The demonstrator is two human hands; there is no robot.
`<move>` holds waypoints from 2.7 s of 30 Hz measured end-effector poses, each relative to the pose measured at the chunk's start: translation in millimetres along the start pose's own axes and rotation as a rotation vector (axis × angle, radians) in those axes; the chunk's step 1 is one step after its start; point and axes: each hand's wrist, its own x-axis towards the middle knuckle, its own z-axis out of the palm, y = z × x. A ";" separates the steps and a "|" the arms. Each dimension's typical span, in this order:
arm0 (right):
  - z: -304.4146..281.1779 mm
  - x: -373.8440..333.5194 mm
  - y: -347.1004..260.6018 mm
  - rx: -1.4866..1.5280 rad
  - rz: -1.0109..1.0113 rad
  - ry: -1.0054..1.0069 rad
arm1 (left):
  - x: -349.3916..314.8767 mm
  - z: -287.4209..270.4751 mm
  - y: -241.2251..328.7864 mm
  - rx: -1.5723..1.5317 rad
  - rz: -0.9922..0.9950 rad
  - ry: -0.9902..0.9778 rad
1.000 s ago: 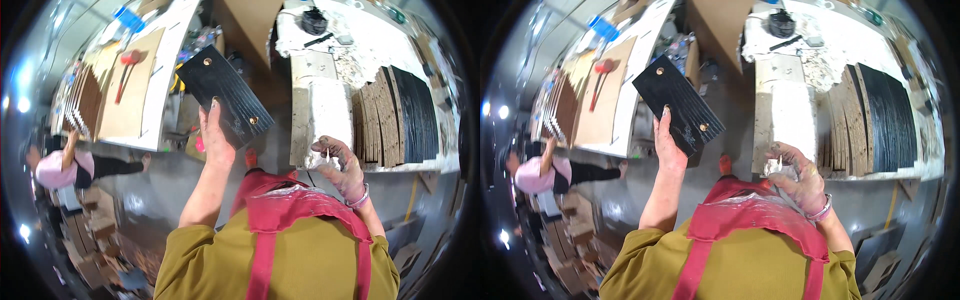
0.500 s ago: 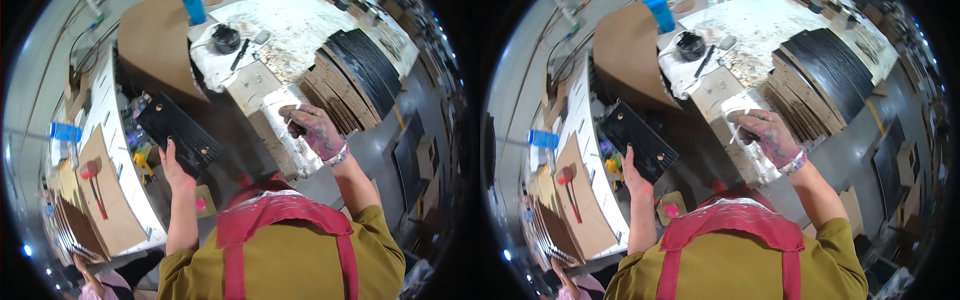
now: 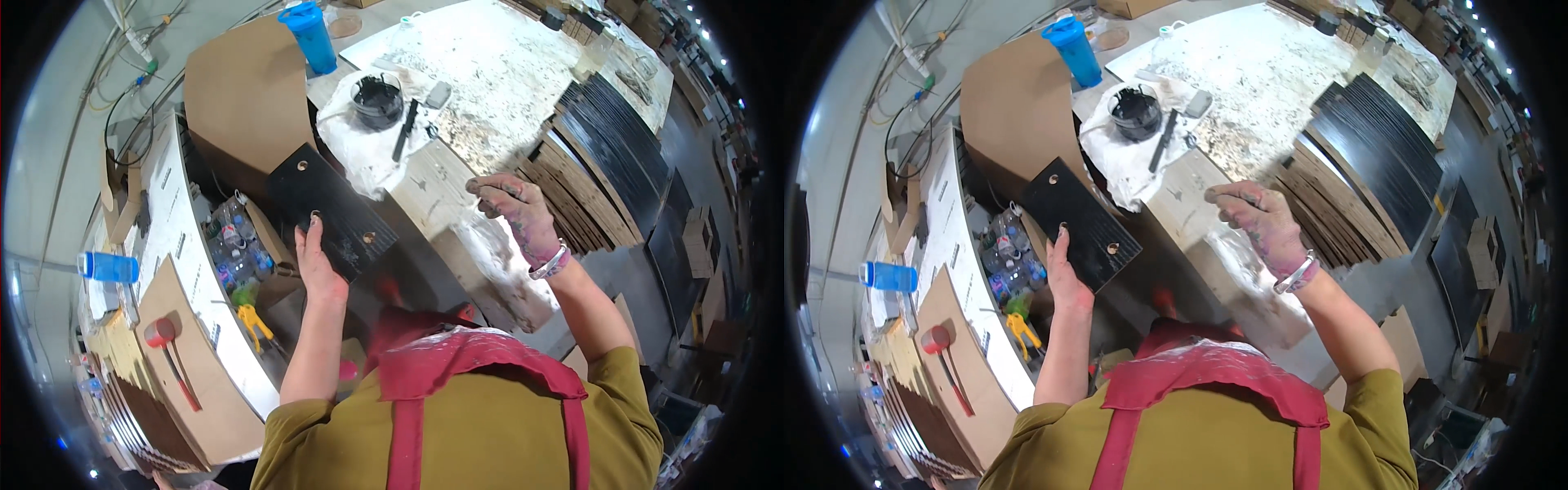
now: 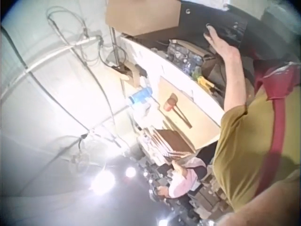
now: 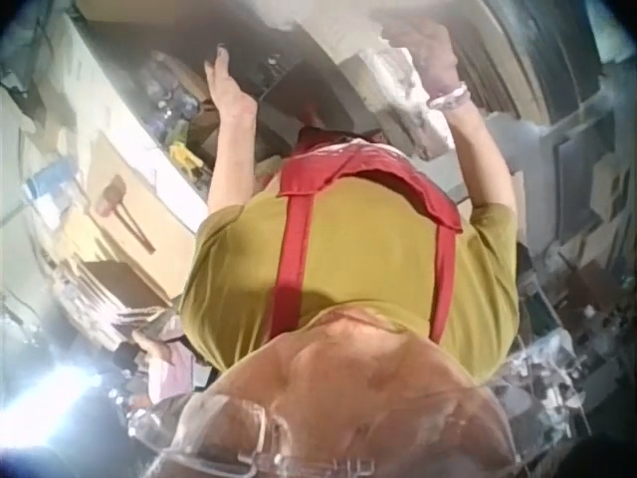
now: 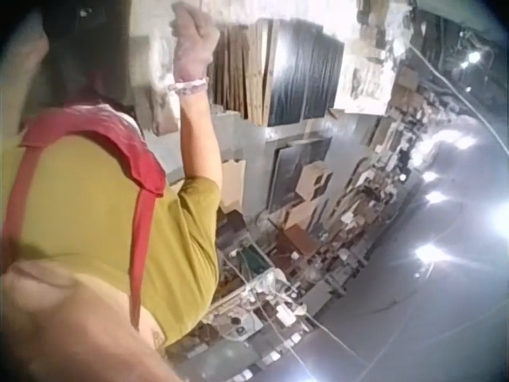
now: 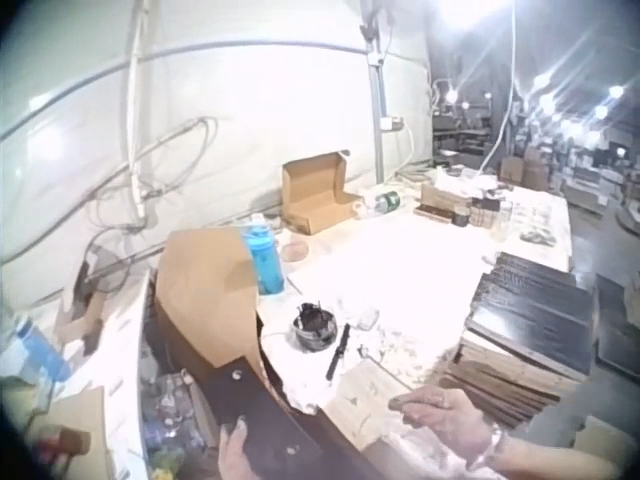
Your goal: The person cleans wood pieces with a cloth and applies a dark stain to small holes using a cotton swab.
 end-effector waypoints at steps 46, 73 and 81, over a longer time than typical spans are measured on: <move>52.1 285.1 50.2 -0.681 -0.326 0.333 | 201.7 11.8 42.4 0.103 -0.093 -0.114; 124.0 188.1 -7.4 -0.090 -0.315 0.286 | 198.0 52.8 75.2 0.027 -0.100 -0.235; 129.0 176.1 11.9 -0.016 -0.282 0.217 | 184.6 65.5 67.2 0.021 -0.107 -0.323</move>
